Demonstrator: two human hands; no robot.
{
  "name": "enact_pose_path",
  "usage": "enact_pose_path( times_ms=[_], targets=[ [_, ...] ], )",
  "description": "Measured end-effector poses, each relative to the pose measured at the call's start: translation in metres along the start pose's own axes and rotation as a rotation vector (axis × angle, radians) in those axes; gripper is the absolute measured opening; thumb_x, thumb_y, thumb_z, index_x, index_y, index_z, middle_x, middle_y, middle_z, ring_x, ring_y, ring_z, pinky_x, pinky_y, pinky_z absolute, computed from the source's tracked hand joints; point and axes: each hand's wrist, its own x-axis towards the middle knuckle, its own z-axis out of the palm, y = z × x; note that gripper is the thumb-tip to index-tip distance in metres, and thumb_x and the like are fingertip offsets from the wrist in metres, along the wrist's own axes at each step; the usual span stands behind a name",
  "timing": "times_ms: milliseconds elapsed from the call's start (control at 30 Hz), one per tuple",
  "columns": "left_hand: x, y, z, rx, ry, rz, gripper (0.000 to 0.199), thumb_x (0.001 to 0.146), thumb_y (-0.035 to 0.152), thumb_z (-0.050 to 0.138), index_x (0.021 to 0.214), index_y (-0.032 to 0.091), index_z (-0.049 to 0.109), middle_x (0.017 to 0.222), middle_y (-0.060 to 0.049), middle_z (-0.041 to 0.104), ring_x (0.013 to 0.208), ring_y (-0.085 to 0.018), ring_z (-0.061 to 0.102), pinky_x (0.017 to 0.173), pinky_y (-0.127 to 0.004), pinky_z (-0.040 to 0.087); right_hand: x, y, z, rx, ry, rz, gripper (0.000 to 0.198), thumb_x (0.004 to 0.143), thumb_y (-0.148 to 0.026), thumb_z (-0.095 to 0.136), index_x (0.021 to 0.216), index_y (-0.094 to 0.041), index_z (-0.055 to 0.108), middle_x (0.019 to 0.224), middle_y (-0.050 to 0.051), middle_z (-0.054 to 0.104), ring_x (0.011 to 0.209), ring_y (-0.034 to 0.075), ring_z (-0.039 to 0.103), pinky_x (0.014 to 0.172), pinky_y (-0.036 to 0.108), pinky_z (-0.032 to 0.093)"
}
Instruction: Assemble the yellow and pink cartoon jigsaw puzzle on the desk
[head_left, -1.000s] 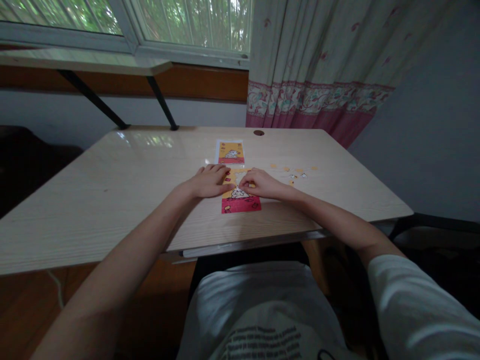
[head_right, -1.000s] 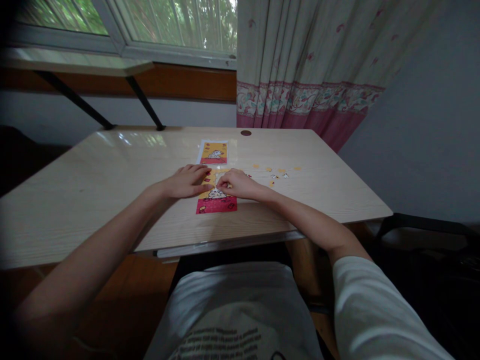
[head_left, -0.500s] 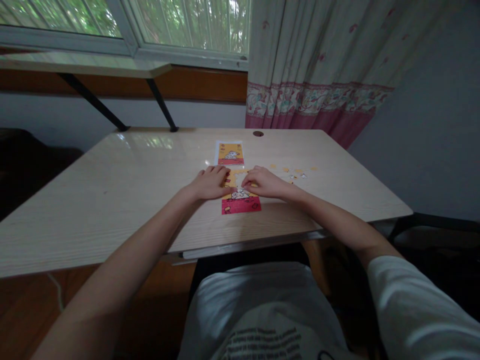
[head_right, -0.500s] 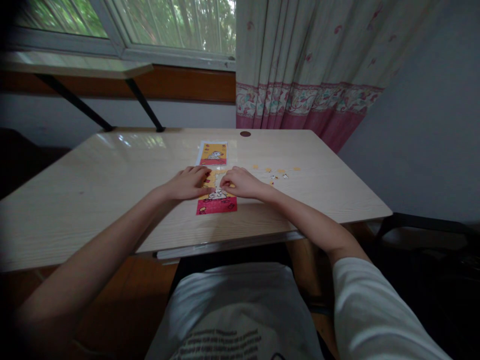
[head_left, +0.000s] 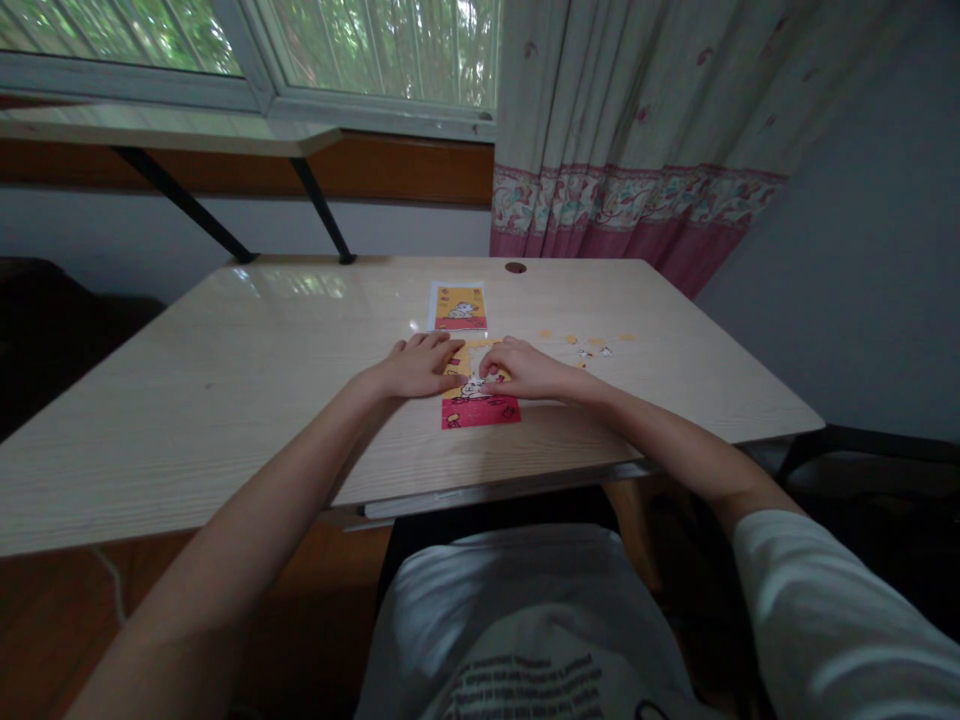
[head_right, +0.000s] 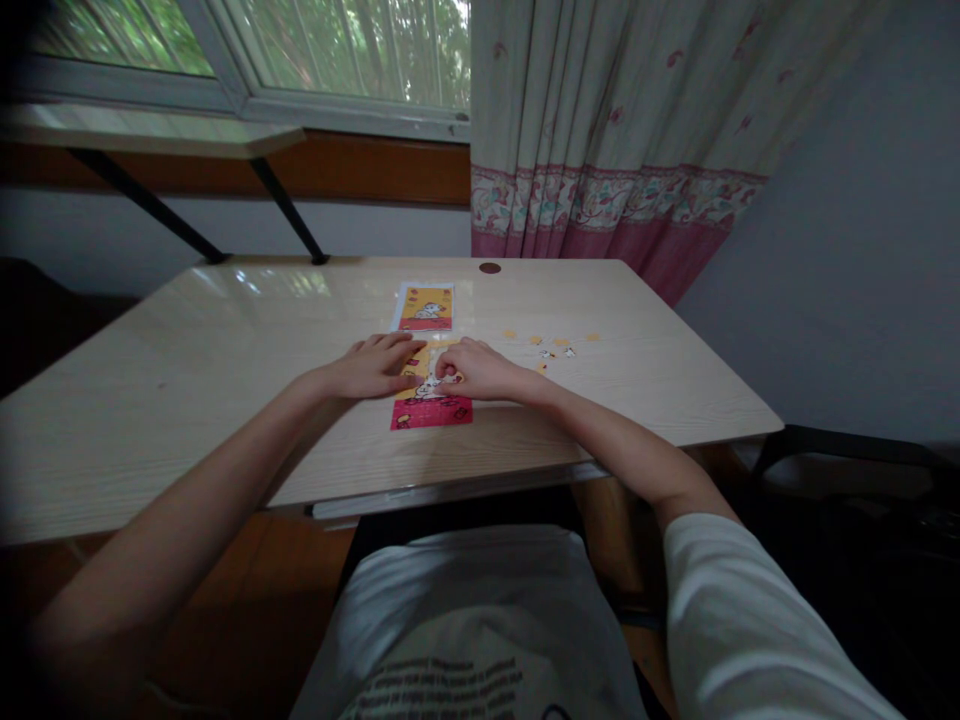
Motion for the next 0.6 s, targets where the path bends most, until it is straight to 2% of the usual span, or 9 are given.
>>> enact_pose_path(
  times_ms=[200,400,600],
  targets=[
    [-0.0017,0.0043,-0.0032,0.007,-0.030,-0.024,0.081,0.088,0.063,0.043,0.157,0.023,0.032,0.164,-0.016,0.027,0.148,-0.040,0.025,0.115,-0.061,0.025,0.0030,0.0019,0.0003,0.104,-0.040,0.062,0.016,0.083,-0.024,0.072,0.097,-0.014,0.073,0.096,0.008,0.072,0.088,0.018,0.061,0.082,0.028,0.043],
    [-0.0024,0.0056,-0.0047,-0.003,-0.030,-0.020,0.080,0.087,0.064,0.043,0.156,0.025,0.032,0.164,-0.014,0.028,0.148,-0.041,0.024,0.114,-0.063,0.025,0.0024,0.0014,-0.0035,0.189,-0.077,0.073,0.017,0.084,-0.014,0.066,0.099,-0.013,0.074,0.090,0.006,0.073,0.078,0.015,0.062,0.074,0.026,0.044],
    [-0.0027,0.0068,-0.0053,0.004,-0.040,-0.026,0.082,0.088,0.063,0.043,0.157,0.021,0.030,0.164,-0.017,0.027,0.148,-0.041,0.024,0.114,-0.063,0.024,0.0026,0.0031,-0.0036,0.202,-0.083,0.056,0.019,0.085,-0.011,0.062,0.100,-0.013,0.075,0.086,0.006,0.073,0.074,0.014,0.060,0.071,0.025,0.044]
  ],
)
